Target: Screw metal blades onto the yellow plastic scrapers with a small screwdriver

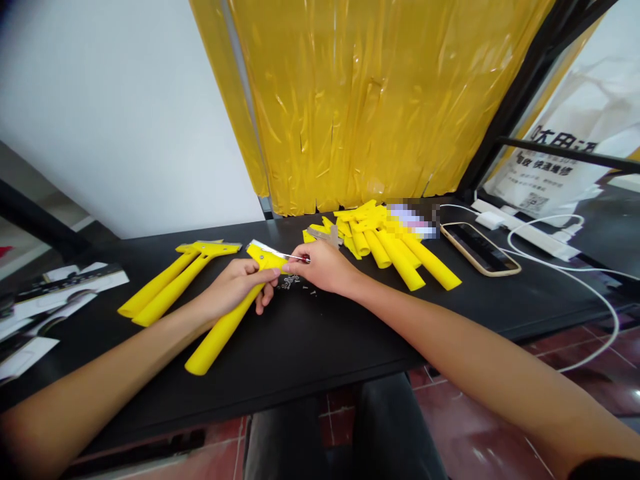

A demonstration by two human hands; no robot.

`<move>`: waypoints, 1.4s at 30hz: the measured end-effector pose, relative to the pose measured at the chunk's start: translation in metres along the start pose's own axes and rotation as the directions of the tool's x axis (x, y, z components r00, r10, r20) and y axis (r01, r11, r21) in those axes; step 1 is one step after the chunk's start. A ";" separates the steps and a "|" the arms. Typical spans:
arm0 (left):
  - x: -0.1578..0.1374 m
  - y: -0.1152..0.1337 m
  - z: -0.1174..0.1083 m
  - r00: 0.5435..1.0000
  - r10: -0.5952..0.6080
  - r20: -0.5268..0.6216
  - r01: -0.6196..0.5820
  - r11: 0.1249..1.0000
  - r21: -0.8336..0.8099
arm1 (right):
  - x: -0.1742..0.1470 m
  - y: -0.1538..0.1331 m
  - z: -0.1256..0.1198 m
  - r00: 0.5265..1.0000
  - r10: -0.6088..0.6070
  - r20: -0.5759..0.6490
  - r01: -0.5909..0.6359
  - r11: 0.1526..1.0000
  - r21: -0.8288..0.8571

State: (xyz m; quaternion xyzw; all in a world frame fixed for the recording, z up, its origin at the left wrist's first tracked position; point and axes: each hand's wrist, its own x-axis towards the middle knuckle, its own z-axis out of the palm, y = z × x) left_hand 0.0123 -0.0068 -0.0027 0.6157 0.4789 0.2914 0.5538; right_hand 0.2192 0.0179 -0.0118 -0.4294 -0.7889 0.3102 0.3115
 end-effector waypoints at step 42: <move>0.003 0.002 -0.004 0.996 -0.087 0.008 0.087 0.976 -0.200 | -0.016 -0.030 -0.034 0.884 -0.289 -0.366 0.269 0.957 -0.105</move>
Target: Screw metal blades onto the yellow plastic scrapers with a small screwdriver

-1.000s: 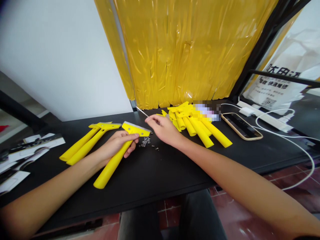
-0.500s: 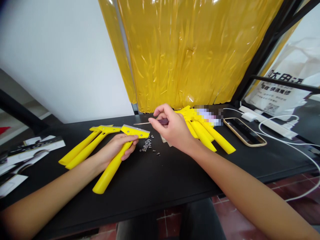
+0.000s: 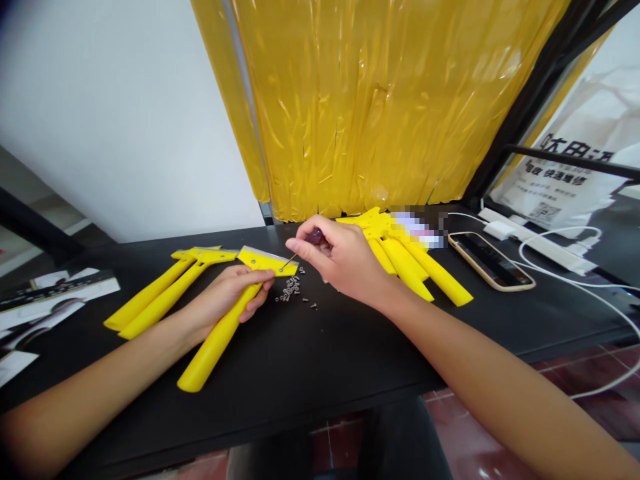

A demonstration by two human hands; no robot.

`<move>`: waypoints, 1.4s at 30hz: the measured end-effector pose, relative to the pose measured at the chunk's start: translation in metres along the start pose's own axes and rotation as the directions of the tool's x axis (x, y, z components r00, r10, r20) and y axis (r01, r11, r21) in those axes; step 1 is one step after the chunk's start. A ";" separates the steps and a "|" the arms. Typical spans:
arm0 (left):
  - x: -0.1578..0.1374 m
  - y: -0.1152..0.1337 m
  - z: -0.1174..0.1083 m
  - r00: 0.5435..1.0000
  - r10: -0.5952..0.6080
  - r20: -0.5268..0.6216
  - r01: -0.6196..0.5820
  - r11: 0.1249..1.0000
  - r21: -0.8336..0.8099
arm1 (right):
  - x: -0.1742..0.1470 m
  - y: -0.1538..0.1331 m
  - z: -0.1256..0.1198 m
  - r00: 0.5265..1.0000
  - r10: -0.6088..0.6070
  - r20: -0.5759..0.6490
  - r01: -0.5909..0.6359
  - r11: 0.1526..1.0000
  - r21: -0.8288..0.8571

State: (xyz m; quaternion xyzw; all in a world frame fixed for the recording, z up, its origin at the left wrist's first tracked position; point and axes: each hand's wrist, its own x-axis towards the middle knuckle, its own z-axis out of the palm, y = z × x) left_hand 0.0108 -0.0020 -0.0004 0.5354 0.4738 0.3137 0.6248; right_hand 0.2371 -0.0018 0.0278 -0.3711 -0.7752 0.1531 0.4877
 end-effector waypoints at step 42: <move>0.000 -0.003 0.003 0.997 0.065 -0.044 -0.061 0.994 0.087 | -0.002 0.005 0.007 0.990 -0.083 0.117 0.089 0.995 -0.045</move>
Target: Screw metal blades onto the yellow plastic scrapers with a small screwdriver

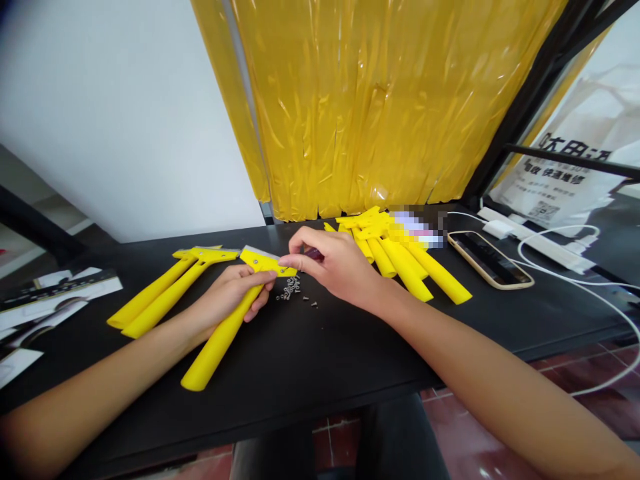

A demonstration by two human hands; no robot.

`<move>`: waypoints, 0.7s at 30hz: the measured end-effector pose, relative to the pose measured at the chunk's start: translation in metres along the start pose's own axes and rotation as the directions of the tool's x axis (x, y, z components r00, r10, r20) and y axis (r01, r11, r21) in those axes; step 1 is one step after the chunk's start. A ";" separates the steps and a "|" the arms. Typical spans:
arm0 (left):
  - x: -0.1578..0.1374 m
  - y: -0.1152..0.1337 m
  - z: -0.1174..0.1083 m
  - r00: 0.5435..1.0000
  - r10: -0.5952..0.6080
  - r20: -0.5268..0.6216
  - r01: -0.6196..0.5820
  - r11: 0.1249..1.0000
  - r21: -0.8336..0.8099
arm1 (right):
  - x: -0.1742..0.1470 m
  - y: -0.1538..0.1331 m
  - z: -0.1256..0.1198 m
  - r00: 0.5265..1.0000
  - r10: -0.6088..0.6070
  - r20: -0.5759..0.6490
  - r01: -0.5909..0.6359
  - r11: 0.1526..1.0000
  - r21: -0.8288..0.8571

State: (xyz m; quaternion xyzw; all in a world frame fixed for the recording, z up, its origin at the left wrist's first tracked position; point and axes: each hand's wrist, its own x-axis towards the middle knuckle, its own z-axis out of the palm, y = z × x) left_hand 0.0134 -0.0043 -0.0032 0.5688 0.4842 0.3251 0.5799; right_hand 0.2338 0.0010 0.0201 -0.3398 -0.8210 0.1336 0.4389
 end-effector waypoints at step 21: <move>0.004 -0.001 -0.006 0.988 0.053 -0.147 -0.045 0.997 0.061 | 0.001 0.006 -0.006 0.986 0.099 0.131 -0.021 0.867 -0.498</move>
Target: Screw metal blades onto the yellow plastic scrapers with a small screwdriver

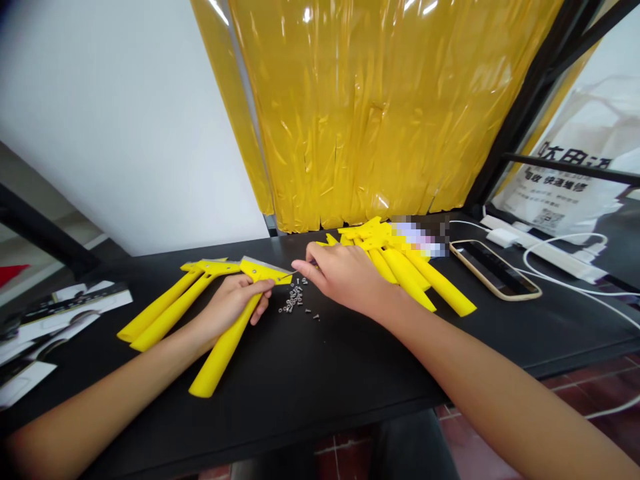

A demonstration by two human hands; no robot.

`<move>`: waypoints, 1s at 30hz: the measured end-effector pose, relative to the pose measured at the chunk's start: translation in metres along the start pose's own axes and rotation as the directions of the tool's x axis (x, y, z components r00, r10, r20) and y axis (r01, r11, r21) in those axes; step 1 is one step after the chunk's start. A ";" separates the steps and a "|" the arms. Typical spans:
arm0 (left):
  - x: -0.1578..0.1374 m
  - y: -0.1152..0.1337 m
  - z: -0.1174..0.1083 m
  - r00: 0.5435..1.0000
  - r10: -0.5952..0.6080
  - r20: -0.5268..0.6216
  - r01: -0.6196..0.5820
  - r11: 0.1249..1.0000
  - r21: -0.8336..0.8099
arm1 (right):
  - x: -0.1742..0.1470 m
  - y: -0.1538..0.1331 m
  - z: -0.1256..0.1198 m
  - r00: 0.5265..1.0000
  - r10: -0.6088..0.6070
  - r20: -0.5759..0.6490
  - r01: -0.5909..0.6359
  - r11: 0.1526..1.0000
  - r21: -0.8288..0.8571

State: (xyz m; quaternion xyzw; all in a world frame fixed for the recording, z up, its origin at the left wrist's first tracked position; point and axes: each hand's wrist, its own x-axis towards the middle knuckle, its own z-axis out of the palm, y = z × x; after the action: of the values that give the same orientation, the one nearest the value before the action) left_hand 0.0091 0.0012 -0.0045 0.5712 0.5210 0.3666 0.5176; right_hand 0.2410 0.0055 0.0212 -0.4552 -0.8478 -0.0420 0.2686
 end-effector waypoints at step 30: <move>0.000 -0.002 -0.002 0.997 -0.028 -0.067 0.024 0.998 -0.063 | -0.001 -0.003 0.003 0.993 -0.043 0.114 0.056 0.992 -0.113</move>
State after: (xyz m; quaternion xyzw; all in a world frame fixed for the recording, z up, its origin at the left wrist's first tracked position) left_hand 0.0073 0.0015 -0.0057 0.5351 0.5342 0.3951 0.5217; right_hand 0.2375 0.0039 0.0187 -0.4505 -0.8686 -0.0727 0.1930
